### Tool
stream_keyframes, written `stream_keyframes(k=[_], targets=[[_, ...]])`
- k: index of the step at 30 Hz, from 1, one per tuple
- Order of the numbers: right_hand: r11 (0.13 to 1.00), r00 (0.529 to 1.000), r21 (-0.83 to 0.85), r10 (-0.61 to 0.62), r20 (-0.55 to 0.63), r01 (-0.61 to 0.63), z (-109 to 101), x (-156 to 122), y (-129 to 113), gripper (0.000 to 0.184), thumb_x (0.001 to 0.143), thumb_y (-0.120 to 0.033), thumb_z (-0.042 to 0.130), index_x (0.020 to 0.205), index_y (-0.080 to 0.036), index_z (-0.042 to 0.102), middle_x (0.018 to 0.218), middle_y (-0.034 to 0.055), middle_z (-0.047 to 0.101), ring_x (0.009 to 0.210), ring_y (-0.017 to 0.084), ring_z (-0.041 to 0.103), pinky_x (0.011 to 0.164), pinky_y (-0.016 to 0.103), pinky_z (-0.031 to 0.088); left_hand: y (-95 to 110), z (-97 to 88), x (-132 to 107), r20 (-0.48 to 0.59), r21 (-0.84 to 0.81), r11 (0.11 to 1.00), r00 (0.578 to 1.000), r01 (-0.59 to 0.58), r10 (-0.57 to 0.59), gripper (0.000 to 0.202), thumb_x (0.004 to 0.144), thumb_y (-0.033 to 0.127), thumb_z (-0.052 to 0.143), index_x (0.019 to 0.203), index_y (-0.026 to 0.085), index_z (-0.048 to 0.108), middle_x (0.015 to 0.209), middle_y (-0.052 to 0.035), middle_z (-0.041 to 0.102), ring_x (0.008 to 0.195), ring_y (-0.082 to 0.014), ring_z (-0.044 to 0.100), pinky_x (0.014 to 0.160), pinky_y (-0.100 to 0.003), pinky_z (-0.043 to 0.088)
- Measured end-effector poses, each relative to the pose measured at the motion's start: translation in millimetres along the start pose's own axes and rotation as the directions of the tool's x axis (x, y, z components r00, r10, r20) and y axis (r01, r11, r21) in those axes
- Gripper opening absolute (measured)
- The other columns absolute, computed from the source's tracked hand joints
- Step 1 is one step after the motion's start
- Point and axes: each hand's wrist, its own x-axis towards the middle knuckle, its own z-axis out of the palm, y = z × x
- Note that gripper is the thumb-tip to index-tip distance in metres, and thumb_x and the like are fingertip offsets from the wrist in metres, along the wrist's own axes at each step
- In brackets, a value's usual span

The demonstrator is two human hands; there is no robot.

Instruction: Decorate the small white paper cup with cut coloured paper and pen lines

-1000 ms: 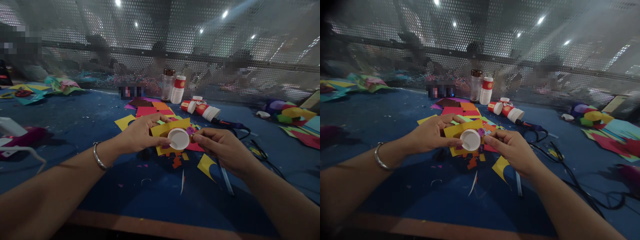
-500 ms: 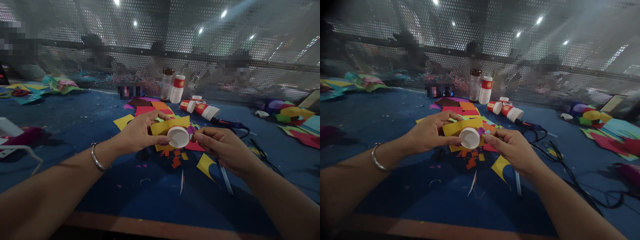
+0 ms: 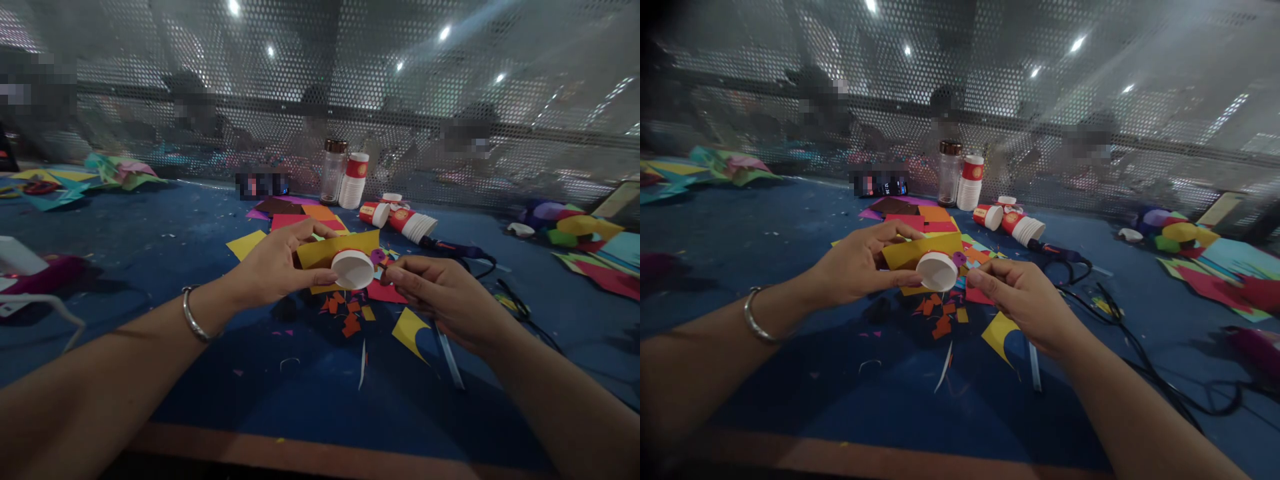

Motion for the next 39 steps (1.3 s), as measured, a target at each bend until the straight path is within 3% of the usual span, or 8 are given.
stream_keyframes(k=[5, 15, 22, 30, 39], targets=[[1.000, 1.000, 0.017, 0.007, -0.002, -0.007, -0.7, 0.4, 1.4, 0.061, 0.067, -0.075, 0.080, 0.078, -0.016, 0.069, 0.052, -0.0099, 0.033, 0.047, 0.005, 0.020, 0.043, 0.024, 0.012, -3.2, 0.1, -0.2, 0.007, 0.041, 0.999, 1.000, -0.026, 0.026, 0.045, 0.074, 0.038, 0.085, 0.108, 0.020, 0.061, 0.086, 0.0014, 0.068, 0.075, -0.0148, 0.063, 0.066, -0.026, 0.051], [1.000, 1.000, 0.006, 0.005, -0.021, -0.005, -0.5, 0.2, 0.2, 0.063, 0.066, -0.076, 0.080, 0.080, -0.016, 0.070, 0.053, -0.0093, 0.034, 0.049, 0.005, 0.021, 0.044, 0.025, 0.013, -5.3, 0.9, 0.9, -0.005, -0.083, 0.996, 1.000, -0.016, 0.016, 0.041, 0.073, 0.028, 0.086, 0.105, 0.020, 0.061, 0.087, 0.0018, 0.068, 0.076, -0.0131, 0.065, 0.067, -0.024, 0.053], [0.999, 0.999, -0.020, -0.045, -0.021, 0.045, 1.3, -0.1, -1.5, 0.058, 0.069, -0.074, 0.078, 0.074, -0.017, 0.068, 0.056, -0.0088, 0.034, 0.050, 0.006, 0.021, 0.045, 0.026, 0.014, -7.4, 1.9, -0.5, 0.016, -0.063, 0.998, 1.000, -0.016, 0.017, 0.042, 0.074, 0.032, 0.086, 0.107, 0.021, 0.063, 0.091, 0.0005, 0.069, 0.081, -0.0149, 0.066, 0.070, -0.026, 0.054], [0.995, 0.996, -0.053, -0.085, 0.004, 0.085, 1.8, -0.4, -4.0, 0.051, 0.074, -0.069, 0.076, 0.078, -0.018, 0.071, 0.055, -0.0088, 0.035, 0.050, 0.007, 0.020, 0.046, 0.027, 0.017, -8.2, 0.4, -1.9, 0.050, 0.075, 0.997, 0.998, -0.030, 0.027, 0.041, 0.078, 0.038, 0.085, 0.110, 0.021, 0.066, 0.098, -0.0011, 0.073, 0.087, -0.0171, 0.067, 0.077, -0.030, 0.053], [0.994, 0.995, -0.057, -0.095, 0.011, 0.095, 0.6, -0.6, -1.5, 0.051, 0.076, -0.066, 0.076, 0.081, -0.015, 0.074, 0.056, -0.0084, 0.035, 0.049, 0.006, 0.020, 0.046, 0.026, 0.017, -8.0, 1.4, -1.6, 0.083, -0.006, 1.000, 0.997, 0.006, -0.006, 0.042, 0.078, 0.039, 0.084, 0.111, 0.022, 0.063, 0.092, 0.0011, 0.072, 0.080, -0.0158, 0.067, 0.071, -0.029, 0.052]])
